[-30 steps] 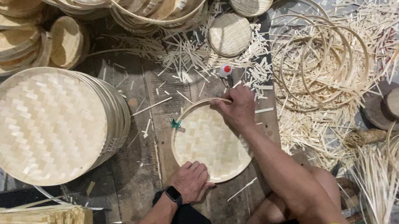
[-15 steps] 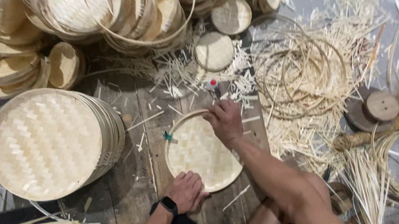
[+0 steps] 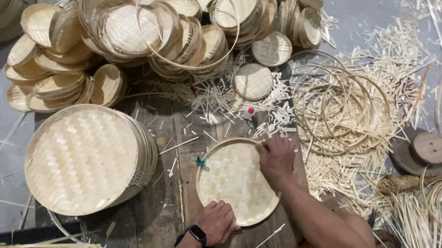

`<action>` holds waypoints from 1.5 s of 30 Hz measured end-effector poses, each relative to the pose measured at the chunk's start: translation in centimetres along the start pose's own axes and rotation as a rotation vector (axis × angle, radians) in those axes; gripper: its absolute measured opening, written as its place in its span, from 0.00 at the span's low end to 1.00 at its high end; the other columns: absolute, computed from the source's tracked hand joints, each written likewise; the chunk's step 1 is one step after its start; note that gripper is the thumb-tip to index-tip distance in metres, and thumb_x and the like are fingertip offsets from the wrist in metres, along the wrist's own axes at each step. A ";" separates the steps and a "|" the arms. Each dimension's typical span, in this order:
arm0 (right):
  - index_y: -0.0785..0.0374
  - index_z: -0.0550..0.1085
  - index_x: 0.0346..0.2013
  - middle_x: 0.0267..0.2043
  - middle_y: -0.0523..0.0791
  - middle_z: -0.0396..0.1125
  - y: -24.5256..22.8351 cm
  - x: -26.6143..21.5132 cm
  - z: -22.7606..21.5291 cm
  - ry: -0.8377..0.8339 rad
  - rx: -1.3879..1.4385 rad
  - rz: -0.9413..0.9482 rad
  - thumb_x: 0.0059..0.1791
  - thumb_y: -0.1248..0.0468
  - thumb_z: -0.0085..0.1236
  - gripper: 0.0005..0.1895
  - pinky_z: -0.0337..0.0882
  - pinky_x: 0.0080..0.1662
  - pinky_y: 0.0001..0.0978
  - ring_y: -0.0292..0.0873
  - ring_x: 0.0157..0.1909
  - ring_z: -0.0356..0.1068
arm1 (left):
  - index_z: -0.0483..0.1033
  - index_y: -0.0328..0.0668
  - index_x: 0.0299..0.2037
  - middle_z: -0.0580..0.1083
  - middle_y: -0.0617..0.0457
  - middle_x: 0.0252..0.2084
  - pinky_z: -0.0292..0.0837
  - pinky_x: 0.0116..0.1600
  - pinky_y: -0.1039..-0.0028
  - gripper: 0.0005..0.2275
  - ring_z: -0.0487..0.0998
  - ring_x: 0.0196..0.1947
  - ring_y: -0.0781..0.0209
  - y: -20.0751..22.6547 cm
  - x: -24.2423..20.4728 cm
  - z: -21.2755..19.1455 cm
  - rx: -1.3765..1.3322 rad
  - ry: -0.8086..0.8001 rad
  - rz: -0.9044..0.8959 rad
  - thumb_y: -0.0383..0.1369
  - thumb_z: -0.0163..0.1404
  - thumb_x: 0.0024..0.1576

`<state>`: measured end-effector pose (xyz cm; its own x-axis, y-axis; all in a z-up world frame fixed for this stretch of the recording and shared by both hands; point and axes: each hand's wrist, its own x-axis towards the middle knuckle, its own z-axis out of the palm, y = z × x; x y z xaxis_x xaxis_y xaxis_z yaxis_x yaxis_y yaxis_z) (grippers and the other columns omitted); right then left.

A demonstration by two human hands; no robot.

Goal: The person assembles a woven bamboo tray by securing a circular bamboo frame to a woven base by hand and using a tool.

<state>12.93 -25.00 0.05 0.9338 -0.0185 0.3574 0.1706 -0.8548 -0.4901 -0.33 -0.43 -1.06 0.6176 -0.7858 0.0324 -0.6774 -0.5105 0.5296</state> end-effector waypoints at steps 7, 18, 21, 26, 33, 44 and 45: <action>0.60 0.72 0.27 0.34 0.48 0.67 -0.3 -0.8 0.7 -0.113 -0.135 0.202 0.45 0.61 0.63 0.09 0.61 0.52 0.51 0.53 0.41 0.66 | 0.73 0.39 0.33 0.70 0.46 0.37 0.63 0.50 0.60 0.13 0.70 0.43 0.48 0.7 -0.3 0.7 -0.059 -0.154 -0.127 0.42 0.52 0.59; 0.55 0.81 0.32 0.32 0.45 0.70 -1.2 -10.2 -6.9 -0.845 0.333 -0.367 0.44 0.61 0.67 0.04 0.63 0.45 0.44 0.49 0.40 0.66 | 0.72 0.43 0.31 0.69 0.53 0.32 0.62 0.50 0.64 0.09 0.70 0.40 0.53 1.3 -0.8 0.3 -0.140 0.245 -0.026 0.35 0.60 0.54; 0.55 0.82 0.34 0.32 0.43 0.67 -0.1 -11.9 -6.7 -0.834 0.356 -0.359 0.43 0.58 0.69 0.08 0.61 0.45 0.43 0.49 0.43 0.64 | 0.74 0.45 0.29 0.68 0.53 0.31 0.60 0.48 0.63 0.09 0.70 0.39 0.54 1.1 -0.6 1.4 -0.078 0.263 0.006 0.35 0.60 0.55; 0.54 0.83 0.27 0.29 0.44 0.69 0.0 -11.6 -5.3 -0.862 0.339 -0.255 0.38 0.59 0.72 0.06 0.64 0.44 0.45 0.50 0.40 0.68 | 0.76 0.45 0.25 0.69 0.52 0.29 0.57 0.46 0.60 0.09 0.69 0.37 0.53 0.8 -0.3 2.7 -0.048 0.250 -0.062 0.36 0.60 0.54; 0.51 0.82 0.30 0.31 0.43 0.72 -0.2 -10.3 -4.9 -1.092 0.333 -0.032 0.37 0.60 0.71 0.08 0.72 0.43 0.41 0.49 0.38 0.73 | 0.77 0.43 0.29 0.69 0.52 0.31 0.57 0.49 0.60 0.08 0.68 0.39 0.52 0.1 -0.8 3.8 -0.150 0.151 -0.137 0.35 0.58 0.57; 0.53 0.83 0.27 0.30 0.41 0.72 0.3 -12.3 -4.0 -0.889 0.254 -0.185 0.37 0.58 0.71 0.07 0.63 0.45 0.43 0.47 0.42 0.69 | 0.76 0.42 0.29 0.68 0.51 0.29 0.56 0.47 0.59 0.09 0.67 0.37 0.52 0.4 -0.7 4.7 -0.108 0.208 -0.107 0.35 0.55 0.59; 0.53 0.83 0.27 0.30 0.42 0.72 0.5 -12.1 -3.6 -0.904 0.248 -0.180 0.37 0.58 0.71 0.07 0.63 0.45 0.43 0.48 0.42 0.69 | 0.75 0.41 0.28 0.67 0.50 0.29 0.55 0.46 0.59 0.09 0.67 0.37 0.51 0.4 -0.6 4.5 -0.091 0.203 -0.114 0.35 0.56 0.58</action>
<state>0.61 -27.05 -1.67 0.7589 0.5994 -0.2546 0.3007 -0.6693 -0.6794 -2.76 -1.67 -4.69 0.7621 -0.6338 0.1324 -0.5652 -0.5513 0.6137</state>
